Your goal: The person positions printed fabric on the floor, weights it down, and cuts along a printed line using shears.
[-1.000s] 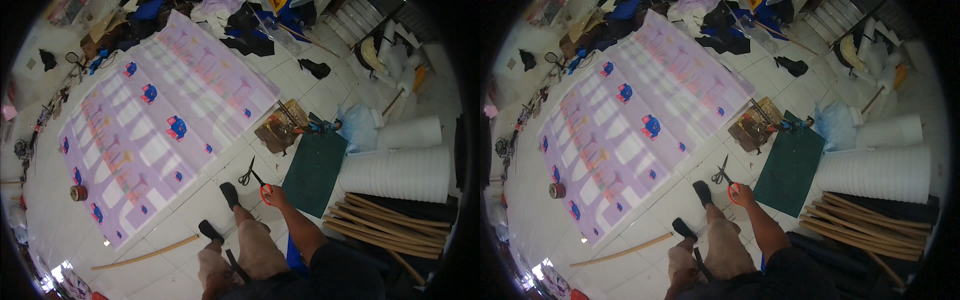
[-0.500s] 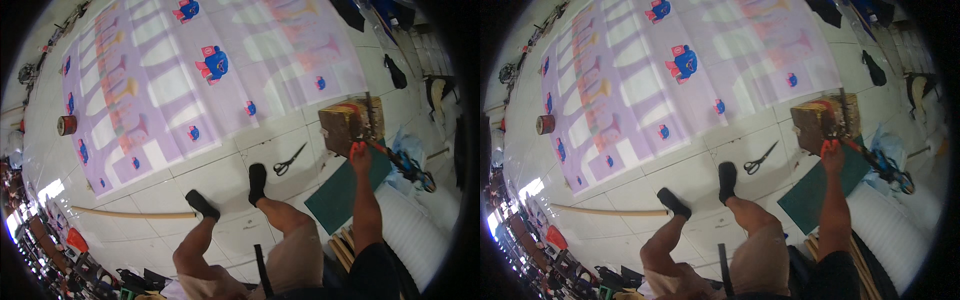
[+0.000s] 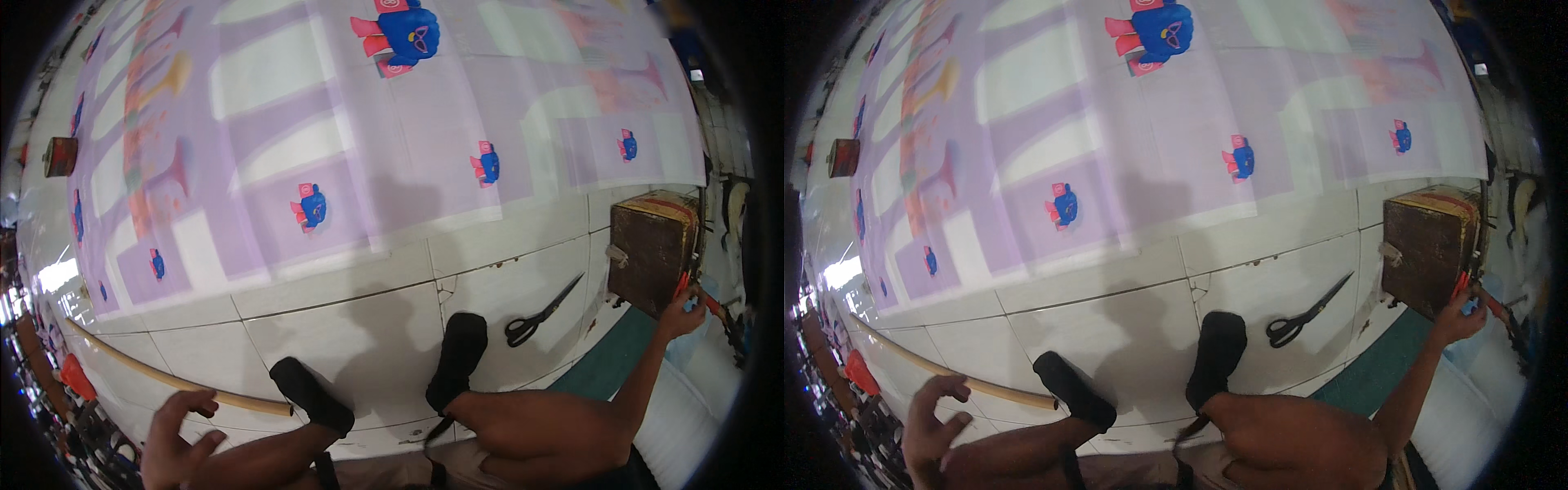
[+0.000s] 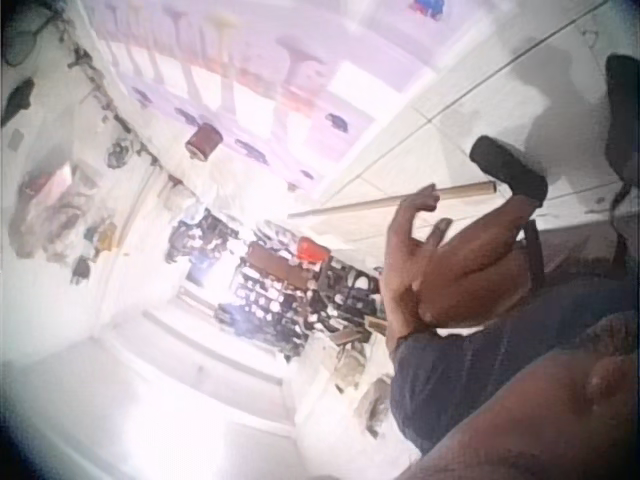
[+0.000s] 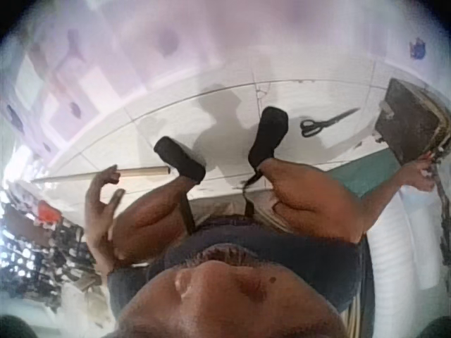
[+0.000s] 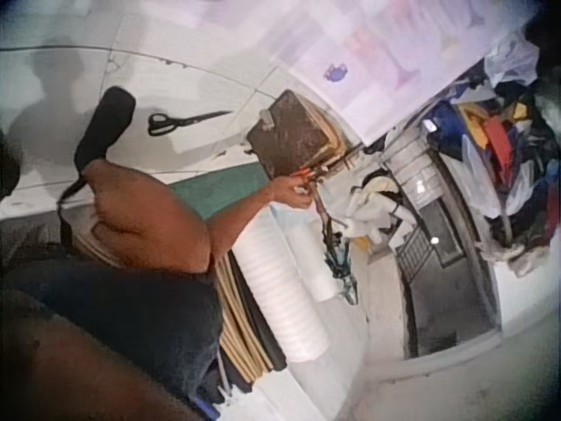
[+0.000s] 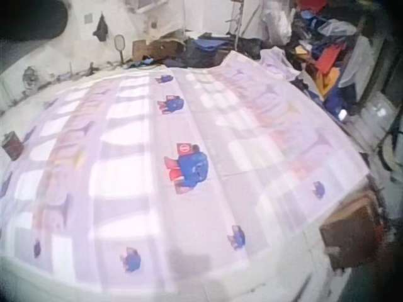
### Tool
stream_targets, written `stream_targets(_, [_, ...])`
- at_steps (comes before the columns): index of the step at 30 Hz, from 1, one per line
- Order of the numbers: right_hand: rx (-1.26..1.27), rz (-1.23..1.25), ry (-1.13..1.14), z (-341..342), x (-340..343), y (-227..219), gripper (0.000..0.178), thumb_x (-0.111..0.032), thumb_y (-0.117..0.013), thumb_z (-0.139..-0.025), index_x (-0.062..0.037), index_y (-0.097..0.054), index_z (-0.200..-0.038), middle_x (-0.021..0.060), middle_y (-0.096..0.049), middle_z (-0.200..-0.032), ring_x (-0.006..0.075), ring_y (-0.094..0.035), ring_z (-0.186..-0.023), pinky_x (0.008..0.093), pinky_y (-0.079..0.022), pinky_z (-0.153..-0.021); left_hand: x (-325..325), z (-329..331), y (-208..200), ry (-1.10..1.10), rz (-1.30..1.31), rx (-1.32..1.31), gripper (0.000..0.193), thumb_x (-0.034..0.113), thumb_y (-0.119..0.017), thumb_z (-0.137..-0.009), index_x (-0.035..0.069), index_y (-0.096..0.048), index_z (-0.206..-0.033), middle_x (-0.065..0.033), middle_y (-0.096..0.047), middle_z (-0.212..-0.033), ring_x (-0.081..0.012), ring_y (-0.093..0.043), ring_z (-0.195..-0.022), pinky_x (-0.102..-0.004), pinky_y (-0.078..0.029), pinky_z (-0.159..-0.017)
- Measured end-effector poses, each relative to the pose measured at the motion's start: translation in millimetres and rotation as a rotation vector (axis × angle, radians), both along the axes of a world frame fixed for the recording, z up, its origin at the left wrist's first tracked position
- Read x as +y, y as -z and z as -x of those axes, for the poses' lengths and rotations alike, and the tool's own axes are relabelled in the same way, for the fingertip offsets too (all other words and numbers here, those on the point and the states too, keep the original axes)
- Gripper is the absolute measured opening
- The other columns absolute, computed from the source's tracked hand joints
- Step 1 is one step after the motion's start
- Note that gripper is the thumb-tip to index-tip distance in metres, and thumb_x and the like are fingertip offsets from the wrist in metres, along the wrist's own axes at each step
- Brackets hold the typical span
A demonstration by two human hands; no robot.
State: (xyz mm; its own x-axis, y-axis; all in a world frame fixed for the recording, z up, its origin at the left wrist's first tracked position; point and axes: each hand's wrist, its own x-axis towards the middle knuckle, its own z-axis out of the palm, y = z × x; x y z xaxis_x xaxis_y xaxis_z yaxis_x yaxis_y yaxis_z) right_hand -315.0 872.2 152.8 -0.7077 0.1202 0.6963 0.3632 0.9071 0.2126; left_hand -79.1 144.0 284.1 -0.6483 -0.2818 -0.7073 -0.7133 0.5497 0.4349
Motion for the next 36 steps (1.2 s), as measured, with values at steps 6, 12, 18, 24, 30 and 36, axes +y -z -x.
stream_targets(6, [0.066, 0.771, -0.73, 40, -151, 116, 0.026, -0.005, -0.064, -0.086, -0.0018, -0.06, -0.111, 0.0093, -0.062, -0.106, 0.0202, -0.061, -0.099, 0.0337, -0.049, -0.086, -77, 45, 31, -0.171, -0.038, 0.569, 0.043, 0.025, -0.06, -0.094, -0.005, -0.054, -0.125, -0.0061, -0.06, -0.09, -0.0176, -0.059, -0.09, -0.0331, -0.045, -0.09])
stream_targets(12, [-0.795, 0.669, -1.146, 12, -377, 139, 0.042, -0.018, -0.067, -0.088, -0.0066, -0.057, -0.127, 0.0161, -0.053, -0.13, 0.0334, -0.05, -0.122, 0.0471, -0.039, -0.102, -223, 5, 193, -0.264, 0.315, 0.289, 0.049, 0.036, -0.064, -0.092, -0.004, -0.061, -0.119, -0.02, -0.066, -0.113, -0.0293, -0.061, -0.107, -0.0363, -0.044, -0.095])
stream_targets(18, [-1.025, 0.208, -0.864, 9, -343, 157, 0.06, -0.041, -0.056, -0.094, -0.0128, -0.042, -0.145, 0.0211, -0.032, -0.151, 0.0449, -0.031, -0.138, 0.0601, -0.028, -0.109, -184, -50, 286, -0.318, 0.592, 0.438, 0.071, 0.047, -0.063, -0.09, -0.002, -0.045, -0.139, -0.03, -0.031, -0.149, -0.0419, -0.035, -0.136, -0.0472, -0.033, -0.11])
stream_targets(24, [-1.069, 0.253, -0.85, 9, -334, 161, 0.06, -0.043, -0.054, -0.095, -0.0152, -0.04, -0.147, 0.0197, -0.031, -0.153, 0.0448, -0.031, -0.139, 0.0604, -0.029, -0.108, -178, -64, 306, -0.179, 0.747, 0.303, 0.082, 0.05, -0.062, -0.09, -0.001, -0.032, -0.147, -0.0333, -0.025, -0.151, -0.0468, -0.024, -0.141, -0.0499, -0.025, -0.115])
stream_targets(30, [-1.0, 0.238, -0.849, -1, -324, 160, 0.059, -0.041, -0.056, -0.095, -0.0137, -0.042, -0.145, 0.0189, -0.034, -0.151, 0.0431, -0.031, -0.139, 0.0585, -0.029, -0.108, -171, -73, 315, -0.231, 0.689, 0.343, 0.081, 0.047, -0.063, -0.09, -0.003, -0.033, -0.146, -0.0326, -0.027, -0.15, -0.0435, -0.024, -0.142, -0.0474, -0.023, -0.116])
stream_targets(36, [-0.98, 0.305, -0.857, 1, -311, 161, 0.057, -0.038, -0.059, -0.093, -0.0116, -0.046, -0.142, 0.0186, -0.037, -0.149, 0.0396, -0.035, -0.137, 0.0532, -0.031, -0.108, -158, -61, 311, -0.22, 0.685, 0.342, 0.079, 0.045, -0.064, -0.09, -0.002, -0.033, -0.146, -0.0319, -0.027, -0.151, -0.044, -0.023, -0.142, -0.0482, -0.023, -0.116])
